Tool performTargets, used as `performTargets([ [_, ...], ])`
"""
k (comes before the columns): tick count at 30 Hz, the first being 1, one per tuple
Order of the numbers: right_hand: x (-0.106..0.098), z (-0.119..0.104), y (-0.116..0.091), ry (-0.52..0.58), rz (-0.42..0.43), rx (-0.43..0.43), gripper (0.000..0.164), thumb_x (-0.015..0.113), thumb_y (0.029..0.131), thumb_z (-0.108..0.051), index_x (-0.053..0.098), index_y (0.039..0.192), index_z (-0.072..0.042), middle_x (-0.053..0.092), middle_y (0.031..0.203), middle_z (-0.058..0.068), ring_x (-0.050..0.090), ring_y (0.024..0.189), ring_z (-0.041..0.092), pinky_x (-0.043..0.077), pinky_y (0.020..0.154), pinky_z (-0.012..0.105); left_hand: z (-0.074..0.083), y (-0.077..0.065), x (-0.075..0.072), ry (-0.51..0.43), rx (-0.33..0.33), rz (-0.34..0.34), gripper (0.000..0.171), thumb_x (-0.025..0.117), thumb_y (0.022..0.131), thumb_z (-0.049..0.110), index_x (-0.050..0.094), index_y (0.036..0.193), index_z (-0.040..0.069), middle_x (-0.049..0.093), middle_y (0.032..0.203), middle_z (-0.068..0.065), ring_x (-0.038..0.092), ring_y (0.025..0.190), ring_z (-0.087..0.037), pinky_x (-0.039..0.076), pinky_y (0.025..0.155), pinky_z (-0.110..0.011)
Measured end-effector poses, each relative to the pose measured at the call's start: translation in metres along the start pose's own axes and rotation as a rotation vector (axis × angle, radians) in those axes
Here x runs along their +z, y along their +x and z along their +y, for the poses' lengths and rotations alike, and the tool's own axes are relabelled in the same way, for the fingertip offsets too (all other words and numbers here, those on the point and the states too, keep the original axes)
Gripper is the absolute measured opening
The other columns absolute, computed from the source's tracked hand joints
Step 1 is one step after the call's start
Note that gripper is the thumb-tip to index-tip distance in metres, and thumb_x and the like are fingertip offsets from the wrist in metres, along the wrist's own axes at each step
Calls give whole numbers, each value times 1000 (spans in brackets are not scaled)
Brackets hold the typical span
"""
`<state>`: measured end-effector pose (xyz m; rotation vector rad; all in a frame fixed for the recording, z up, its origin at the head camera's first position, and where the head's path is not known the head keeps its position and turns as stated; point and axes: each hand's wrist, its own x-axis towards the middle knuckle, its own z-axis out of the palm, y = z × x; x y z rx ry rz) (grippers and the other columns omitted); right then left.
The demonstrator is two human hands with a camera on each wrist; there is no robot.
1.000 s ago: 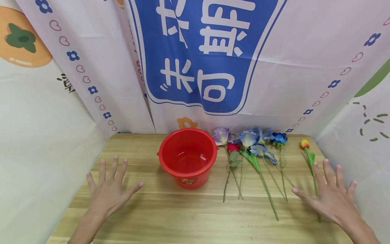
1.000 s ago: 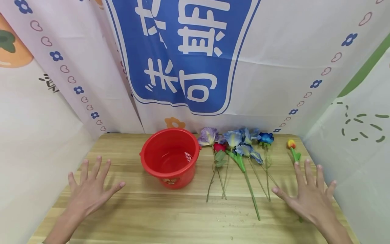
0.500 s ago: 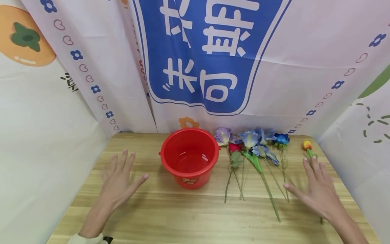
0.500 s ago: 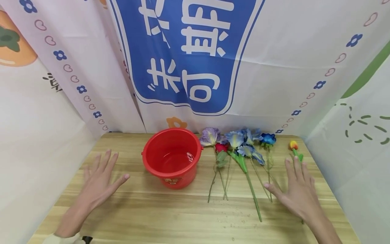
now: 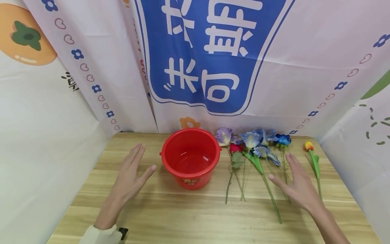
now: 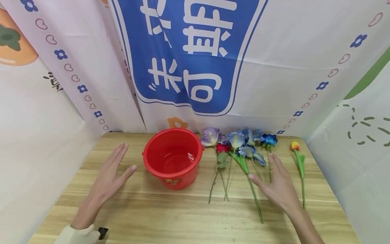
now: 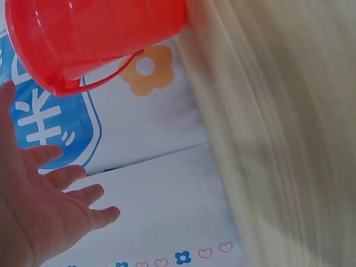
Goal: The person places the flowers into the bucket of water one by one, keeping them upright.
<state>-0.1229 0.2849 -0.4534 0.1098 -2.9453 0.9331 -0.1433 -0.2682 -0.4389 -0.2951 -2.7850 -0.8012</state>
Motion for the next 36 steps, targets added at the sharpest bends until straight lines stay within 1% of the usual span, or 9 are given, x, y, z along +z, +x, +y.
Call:
performTargets([
  [7, 10, -18, 9, 64, -24, 33, 103, 66, 102, -58, 7, 174, -13, 13, 177, 28, 26, 152, 67, 26, 110, 91, 8, 10, 6, -76, 54, 87, 80, 70, 103, 42, 35, 169, 15, 33, 176, -15, 33, 161, -43, 35, 123, -74],
  [13, 17, -27, 16, 159, -17, 32, 97, 65, 104, -54, 14, 173, -8, 22, 173, 33, 40, 145, 65, 43, 113, 76, 17, 18, 11, -153, 63, 104, 75, 70, 102, 41, 39, 167, 22, 39, 174, -11, 37, 159, -40, 40, 118, -76],
  [17, 22, -31, 20, 236, -20, 29, 95, 67, 104, -51, 19, 172, -6, 27, 172, 31, 40, 149, 61, 43, 118, 68, 20, 23, 14, -220, 71, 106, 70, 70, 103, 36, 43, 165, 20, 44, 170, -13, 41, 157, -42, 43, 116, -76],
  [22, 29, -36, 24, 316, -28, 39, 94, 70, 103, -50, 24, 170, -4, 30, 174, 24, 39, 155, 52, 42, 122, 61, 21, 29, 19, -342, 94, 110, 64, 72, 103, 25, 50, 161, 14, 52, 164, -14, 50, 151, -38, 52, 113, -64],
  [27, 35, -40, 28, 391, -30, 56, 89, 72, 103, -45, 28, 169, -3, 35, 172, 23, 43, 154, 46, 43, 121, 54, 24, 34, 23, -481, 91, 87, 58, 74, 102, 18, 55, 157, 10, 60, 154, -15, 60, 142, -35, 59, 108, -43],
  [31, 40, -40, 32, 440, -32, 84, 83, 72, 104, -43, 33, 167, -5, 42, 169, 23, 48, 151, 46, 47, 119, 57, 26, 38, 25, -585, 85, 63, 54, 73, 102, 15, 58, 153, 7, 63, 150, -15, 64, 138, -38, 58, 103, -21],
  [33, 43, -40, 35, 457, -36, 105, 81, 71, 104, -43, 36, 166, -6, 45, 167, 23, 52, 148, 45, 50, 117, 56, 26, 39, 26, -632, 87, 56, 52, 72, 102, 12, 59, 152, 6, 63, 150, -16, 64, 137, -40, 57, 100, -17],
  [34, 45, -39, 37, 470, -39, 117, 79, 71, 104, -42, 37, 166, -6, 47, 166, 22, 53, 147, 44, 52, 116, 53, 25, 39, 27, -651, 88, 53, 52, 72, 102, 11, 59, 152, 6, 62, 150, -17, 63, 137, -41, 58, 99, -16],
  [36, 49, -38, 40, 500, -47, 141, 77, 72, 104, -41, 39, 165, -6, 49, 164, 22, 55, 146, 42, 56, 113, 40, 24, 39, 28, -685, 87, 50, 52, 71, 102, 7, 59, 152, 5, 61, 151, -18, 63, 136, -43, 59, 97, -17],
])
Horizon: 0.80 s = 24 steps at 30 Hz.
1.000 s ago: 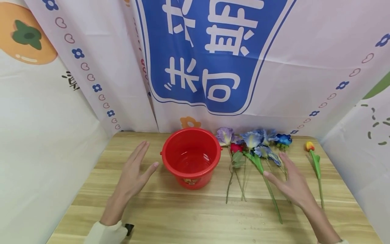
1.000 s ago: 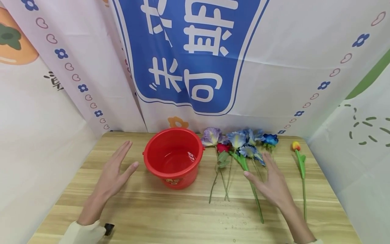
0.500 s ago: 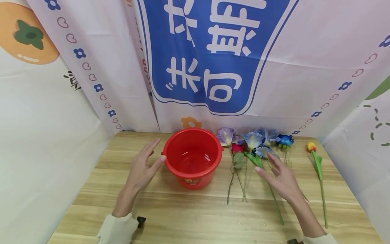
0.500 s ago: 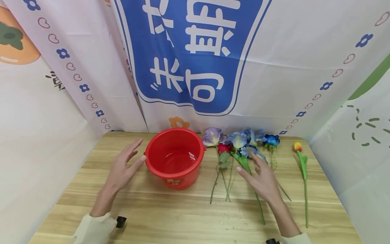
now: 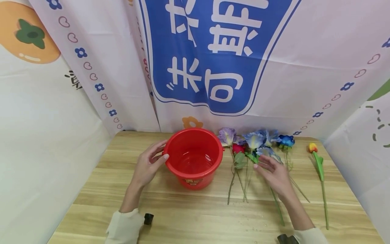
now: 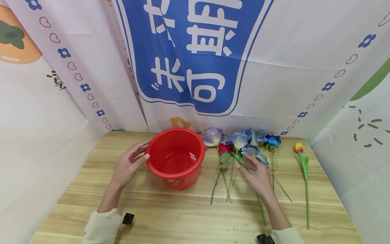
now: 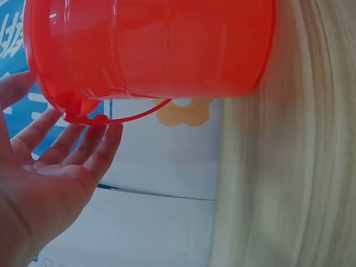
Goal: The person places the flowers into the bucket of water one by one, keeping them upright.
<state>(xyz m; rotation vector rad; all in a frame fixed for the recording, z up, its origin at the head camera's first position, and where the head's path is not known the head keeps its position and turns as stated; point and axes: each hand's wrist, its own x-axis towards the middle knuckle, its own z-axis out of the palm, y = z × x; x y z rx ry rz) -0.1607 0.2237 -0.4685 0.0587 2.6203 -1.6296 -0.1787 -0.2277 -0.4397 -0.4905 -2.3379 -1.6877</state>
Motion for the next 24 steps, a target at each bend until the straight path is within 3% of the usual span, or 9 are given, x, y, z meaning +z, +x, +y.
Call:
performTargets([
  [3, 4, 3, 5, 46, -7, 34, 74, 73, 104, -38, 42, 163, -6, 52, 162, 20, 57, 146, 39, 56, 103, 18, -2, -2, 0, -41, -3, -2, 51, 71, 101, 2, 59, 151, 2, 60, 151, -21, 62, 135, -44, 61, 94, -19],
  [6, 7, 6, 8, 62, -12, 63, 72, 72, 104, -37, 44, 162, -7, 52, 162, 19, 56, 146, 38, 54, 97, 10, -4, -4, 1, -63, 2, -3, 50, 71, 100, 0, 60, 149, -1, 60, 149, -23, 63, 133, -39, 62, 93, -21],
  [12, 12, 10, 14, 94, -12, 91, 67, 71, 105, -30, 45, 161, -5, 54, 161, 20, 57, 145, 40, 57, 97, 15, -5, -8, 0, -45, -12, 0, 48, 72, 100, 3, 62, 147, 2, 62, 148, -19, 63, 130, -6, 62, 94, -20],
  [19, 20, 14, 26, 270, -20, 133, 60, 67, 106, -12, 45, 159, 4, 52, 159, 29, 72, 125, 23, 62, 99, 24, -2, -12, -3, 14, -28, 25, 46, 76, 99, 8, 66, 144, 7, 66, 145, -15, 65, 132, -20, 61, 95, -20],
  [21, 21, 14, 28, 292, -23, 143, 60, 67, 106, -10, 44, 159, 6, 51, 159, 30, 73, 121, 19, 62, 100, 25, -1, -13, -3, 20, -30, 30, 45, 76, 99, 9, 67, 143, 7, 66, 144, -15, 66, 129, -18, 62, 95, -21],
  [24, 23, 14, 32, 317, -31, 154, 60, 66, 106, -9, 43, 159, 7, 49, 159, 32, 71, 125, 24, 62, 101, 28, -2, -13, -4, 25, -35, 37, 45, 76, 99, 9, 67, 143, 8, 67, 143, -14, 66, 126, -11, 62, 95, -21],
])
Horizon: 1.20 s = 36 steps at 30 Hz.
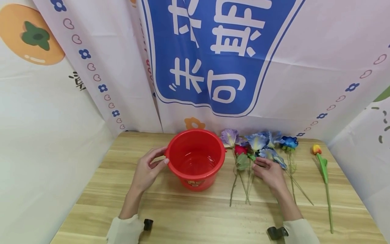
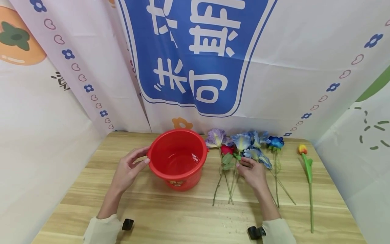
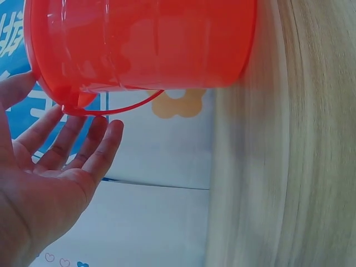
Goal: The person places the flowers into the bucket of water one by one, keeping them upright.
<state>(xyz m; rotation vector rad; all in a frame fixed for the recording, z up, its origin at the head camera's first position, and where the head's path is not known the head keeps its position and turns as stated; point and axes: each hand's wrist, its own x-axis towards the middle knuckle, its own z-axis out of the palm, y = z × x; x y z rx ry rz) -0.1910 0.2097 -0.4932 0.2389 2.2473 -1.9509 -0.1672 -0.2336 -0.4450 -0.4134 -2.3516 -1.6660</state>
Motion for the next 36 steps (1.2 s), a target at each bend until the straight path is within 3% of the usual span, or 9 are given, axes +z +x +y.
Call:
performTargets([
  [5, 1, 4, 5, 17, -18, 30, 59, 65, 107, -8, 43, 159, 8, 49, 159, 33, 70, 128, 30, 63, 101, 30, -3, -1, 1, -11, -1, 10, 45, 76, 99, 8, 67, 143, 9, 67, 142, -14, 65, 123, -4, 61, 95, -19],
  [12, 0, 7, 7, 60, -36, 58, 59, 67, 104, -3, 44, 157, 9, 55, 152, 32, 76, 110, 14, 65, 95, 30, -3, 0, 1, 3, 7, 28, 44, 77, 98, 10, 69, 142, 10, 67, 140, -12, 67, 123, -8, 62, 96, -21],
  [21, 0, 0, 3, 87, -27, 63, 58, 69, 102, -1, 46, 155, 7, 74, 124, 8, 78, 102, 12, 66, 92, 28, -4, -1, 0, 4, 6, 36, 44, 78, 98, 11, 69, 141, 10, 67, 140, -11, 67, 125, -25, 61, 97, -21],
  [30, -4, -16, -9, 70, -17, 3, 60, 71, 102, -4, 46, 155, 6, 74, 119, 1, 77, 104, 12, 65, 94, 28, -3, -1, 1, -14, 1, 35, 44, 78, 98, 10, 69, 141, 9, 66, 140, -13, 67, 122, -10, 60, 97, -19],
  [36, -1, -28, -18, 52, -21, -36, 59, 71, 103, -9, 47, 155, 5, 74, 118, -4, 76, 107, 12, 65, 96, 29, -4, -1, 1, -16, 8, 33, 44, 77, 98, 9, 69, 141, 8, 66, 140, -13, 66, 122, -8, 60, 97, -18],
])
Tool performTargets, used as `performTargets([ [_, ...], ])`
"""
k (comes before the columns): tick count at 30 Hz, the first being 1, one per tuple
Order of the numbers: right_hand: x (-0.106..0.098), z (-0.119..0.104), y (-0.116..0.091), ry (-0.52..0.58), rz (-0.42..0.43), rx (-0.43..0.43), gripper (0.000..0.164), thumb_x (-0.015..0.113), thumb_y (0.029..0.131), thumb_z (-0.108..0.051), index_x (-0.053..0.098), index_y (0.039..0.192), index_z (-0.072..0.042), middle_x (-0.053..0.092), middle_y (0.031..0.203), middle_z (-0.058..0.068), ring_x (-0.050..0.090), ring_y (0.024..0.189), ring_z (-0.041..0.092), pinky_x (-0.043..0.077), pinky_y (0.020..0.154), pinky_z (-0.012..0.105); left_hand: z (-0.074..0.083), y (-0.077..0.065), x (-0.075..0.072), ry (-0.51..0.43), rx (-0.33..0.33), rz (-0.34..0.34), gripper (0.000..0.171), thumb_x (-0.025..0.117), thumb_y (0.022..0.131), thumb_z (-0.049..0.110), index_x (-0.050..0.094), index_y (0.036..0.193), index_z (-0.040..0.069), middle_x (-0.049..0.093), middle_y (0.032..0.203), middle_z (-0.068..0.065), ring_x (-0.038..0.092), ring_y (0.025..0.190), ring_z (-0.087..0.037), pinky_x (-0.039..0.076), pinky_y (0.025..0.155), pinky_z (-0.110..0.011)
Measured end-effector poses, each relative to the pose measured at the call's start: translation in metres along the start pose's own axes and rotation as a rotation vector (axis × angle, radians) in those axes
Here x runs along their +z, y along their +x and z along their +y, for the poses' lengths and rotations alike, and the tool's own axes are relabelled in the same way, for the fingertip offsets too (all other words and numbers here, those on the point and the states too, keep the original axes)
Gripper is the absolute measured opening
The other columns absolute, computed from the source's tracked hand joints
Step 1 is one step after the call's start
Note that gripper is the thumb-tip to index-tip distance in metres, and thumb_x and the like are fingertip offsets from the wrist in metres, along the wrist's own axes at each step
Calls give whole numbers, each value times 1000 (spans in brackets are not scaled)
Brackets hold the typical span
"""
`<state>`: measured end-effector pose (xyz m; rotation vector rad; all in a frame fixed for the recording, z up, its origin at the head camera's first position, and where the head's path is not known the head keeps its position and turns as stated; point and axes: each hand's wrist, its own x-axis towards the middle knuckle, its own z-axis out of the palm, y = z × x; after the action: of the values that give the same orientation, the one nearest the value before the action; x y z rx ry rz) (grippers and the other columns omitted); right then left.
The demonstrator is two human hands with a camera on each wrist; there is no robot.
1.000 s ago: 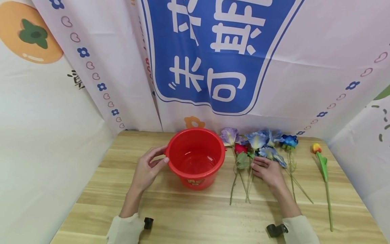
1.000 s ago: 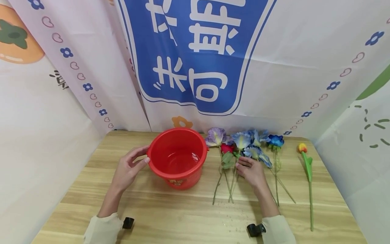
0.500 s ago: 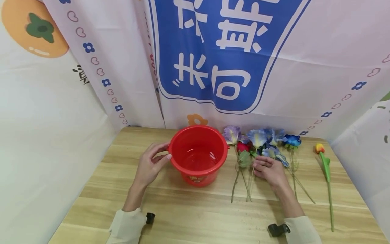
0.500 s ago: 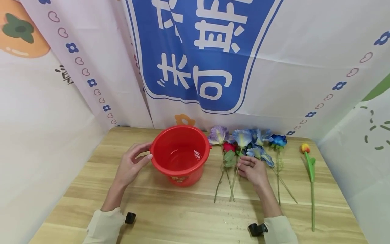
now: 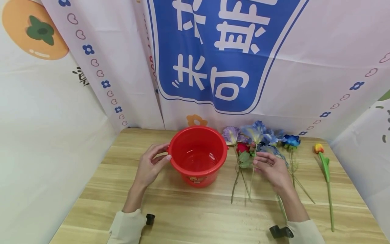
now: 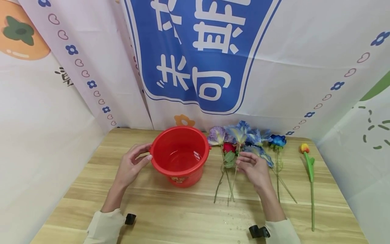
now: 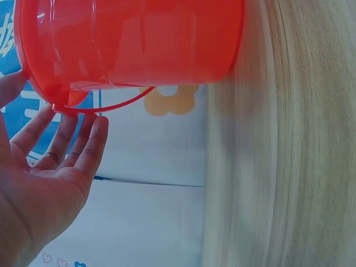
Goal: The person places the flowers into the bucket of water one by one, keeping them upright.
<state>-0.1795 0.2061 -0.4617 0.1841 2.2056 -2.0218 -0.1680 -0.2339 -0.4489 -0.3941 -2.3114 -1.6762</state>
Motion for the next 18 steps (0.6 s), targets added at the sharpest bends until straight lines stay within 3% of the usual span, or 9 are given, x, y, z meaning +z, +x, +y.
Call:
performTargets([
  [6, 3, -8, -7, 18, -7, -38, 58, 73, 102, -8, 48, 152, 7, 72, 110, -12, 76, 105, 9, 65, 93, 27, -1, 1, 0, 2, 11, 1, 44, 77, 98, 8, 69, 141, 7, 67, 140, -14, 66, 121, -6, 60, 98, -20],
  [18, 12, -23, -19, 52, -10, -98, 52, 75, 101, -10, 53, 147, 4, 72, 110, -10, 76, 100, 6, 66, 91, 29, -3, 1, -1, -3, 11, 3, 44, 78, 97, 8, 69, 140, 8, 67, 139, -13, 67, 120, -6, 61, 98, -22],
])
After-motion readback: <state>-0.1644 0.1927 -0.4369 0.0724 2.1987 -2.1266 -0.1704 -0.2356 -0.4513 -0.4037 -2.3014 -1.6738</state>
